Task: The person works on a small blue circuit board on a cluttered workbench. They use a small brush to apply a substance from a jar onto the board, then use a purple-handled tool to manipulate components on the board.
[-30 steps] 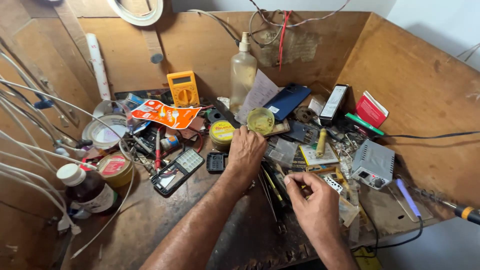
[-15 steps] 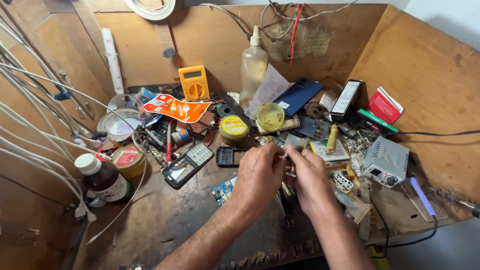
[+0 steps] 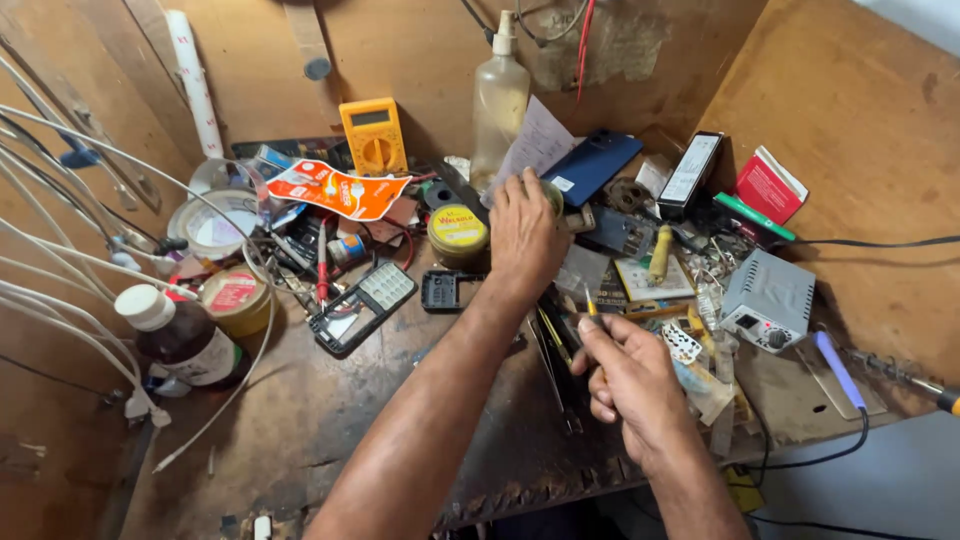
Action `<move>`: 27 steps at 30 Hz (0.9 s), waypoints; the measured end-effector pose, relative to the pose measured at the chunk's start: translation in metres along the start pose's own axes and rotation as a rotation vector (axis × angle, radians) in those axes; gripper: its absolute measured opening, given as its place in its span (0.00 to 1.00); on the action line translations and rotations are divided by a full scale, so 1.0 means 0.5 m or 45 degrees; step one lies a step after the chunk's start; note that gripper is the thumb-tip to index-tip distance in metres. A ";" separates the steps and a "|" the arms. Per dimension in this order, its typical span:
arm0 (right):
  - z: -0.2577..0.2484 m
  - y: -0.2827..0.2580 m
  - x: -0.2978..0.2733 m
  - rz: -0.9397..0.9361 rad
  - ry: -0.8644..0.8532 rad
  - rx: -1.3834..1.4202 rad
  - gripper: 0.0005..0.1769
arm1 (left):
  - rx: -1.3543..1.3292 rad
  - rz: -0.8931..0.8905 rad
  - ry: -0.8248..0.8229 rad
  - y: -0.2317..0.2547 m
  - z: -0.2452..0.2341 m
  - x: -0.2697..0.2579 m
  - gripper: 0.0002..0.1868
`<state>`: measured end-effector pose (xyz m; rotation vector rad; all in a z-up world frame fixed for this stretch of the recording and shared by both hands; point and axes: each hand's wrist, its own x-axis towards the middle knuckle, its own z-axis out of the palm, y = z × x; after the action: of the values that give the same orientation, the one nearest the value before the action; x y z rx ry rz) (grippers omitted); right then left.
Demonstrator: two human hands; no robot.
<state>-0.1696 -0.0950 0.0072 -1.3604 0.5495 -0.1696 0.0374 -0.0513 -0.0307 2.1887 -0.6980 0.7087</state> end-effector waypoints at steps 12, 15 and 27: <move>-0.028 -0.003 -0.012 -0.038 0.048 -0.025 0.12 | -0.375 -0.083 0.139 0.056 -0.128 -0.037 0.40; -0.023 -0.004 -0.024 -0.110 0.013 -0.040 0.13 | -0.445 -0.055 0.144 0.062 -0.228 -0.122 0.41; 0.139 0.028 -0.089 -0.381 -0.252 -0.474 0.15 | -0.268 -0.099 0.159 -0.072 -0.439 -0.333 0.46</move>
<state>-0.1781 -0.0118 0.0133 -1.7984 0.2125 -0.1788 -0.1155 0.1807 -0.0283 1.9513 -0.5920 0.6924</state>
